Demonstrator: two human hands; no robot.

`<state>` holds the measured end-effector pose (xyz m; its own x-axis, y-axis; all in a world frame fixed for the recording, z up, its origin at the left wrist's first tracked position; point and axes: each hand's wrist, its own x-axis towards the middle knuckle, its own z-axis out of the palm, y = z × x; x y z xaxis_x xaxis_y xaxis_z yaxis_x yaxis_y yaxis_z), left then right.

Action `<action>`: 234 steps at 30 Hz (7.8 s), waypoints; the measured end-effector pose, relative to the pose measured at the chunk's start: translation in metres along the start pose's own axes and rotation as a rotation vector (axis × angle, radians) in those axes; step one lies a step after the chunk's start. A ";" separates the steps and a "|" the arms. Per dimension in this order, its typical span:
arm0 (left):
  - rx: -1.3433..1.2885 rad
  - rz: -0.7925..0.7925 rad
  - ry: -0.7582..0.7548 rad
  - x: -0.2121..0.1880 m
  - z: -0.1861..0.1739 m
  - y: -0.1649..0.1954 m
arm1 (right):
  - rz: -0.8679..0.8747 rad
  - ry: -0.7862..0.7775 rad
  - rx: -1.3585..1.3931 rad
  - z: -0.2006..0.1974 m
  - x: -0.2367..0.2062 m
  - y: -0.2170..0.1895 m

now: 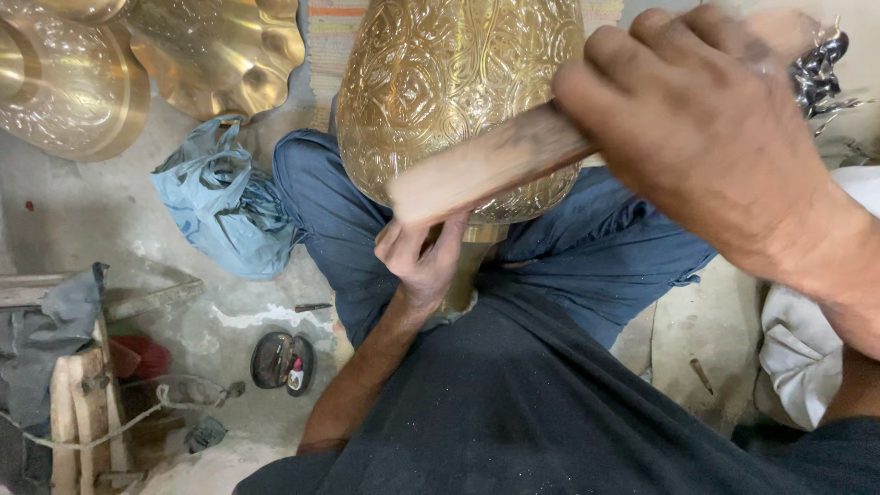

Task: The person sits on the floor with a large engraved brass vessel resting on their lap. They hold a small punch against the embossed surface and strike it with a wooden mallet, repositioning the punch repeatedly to work the decorative pattern, and briefly rub the surface with a block before resuming hammering.

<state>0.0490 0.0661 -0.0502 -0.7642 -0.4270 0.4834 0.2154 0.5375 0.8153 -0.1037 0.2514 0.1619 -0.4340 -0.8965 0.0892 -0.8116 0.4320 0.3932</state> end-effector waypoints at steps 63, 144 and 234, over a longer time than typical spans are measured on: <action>-0.465 -0.151 -0.002 -0.022 -0.001 -0.008 | -0.137 0.104 -0.213 0.004 -0.011 0.001; -0.170 -0.098 -0.109 0.009 -0.013 0.021 | -0.012 0.028 0.342 -0.002 -0.003 0.002; -0.452 -0.916 -0.454 -0.220 -0.086 -0.085 | 0.641 -0.487 1.428 0.070 -0.143 -0.249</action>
<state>0.2512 0.0521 -0.1986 -0.8790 -0.1716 -0.4448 -0.4118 -0.1970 0.8897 0.1328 0.2792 -0.0126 -0.6724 -0.5515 -0.4937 -0.0225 0.6819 -0.7311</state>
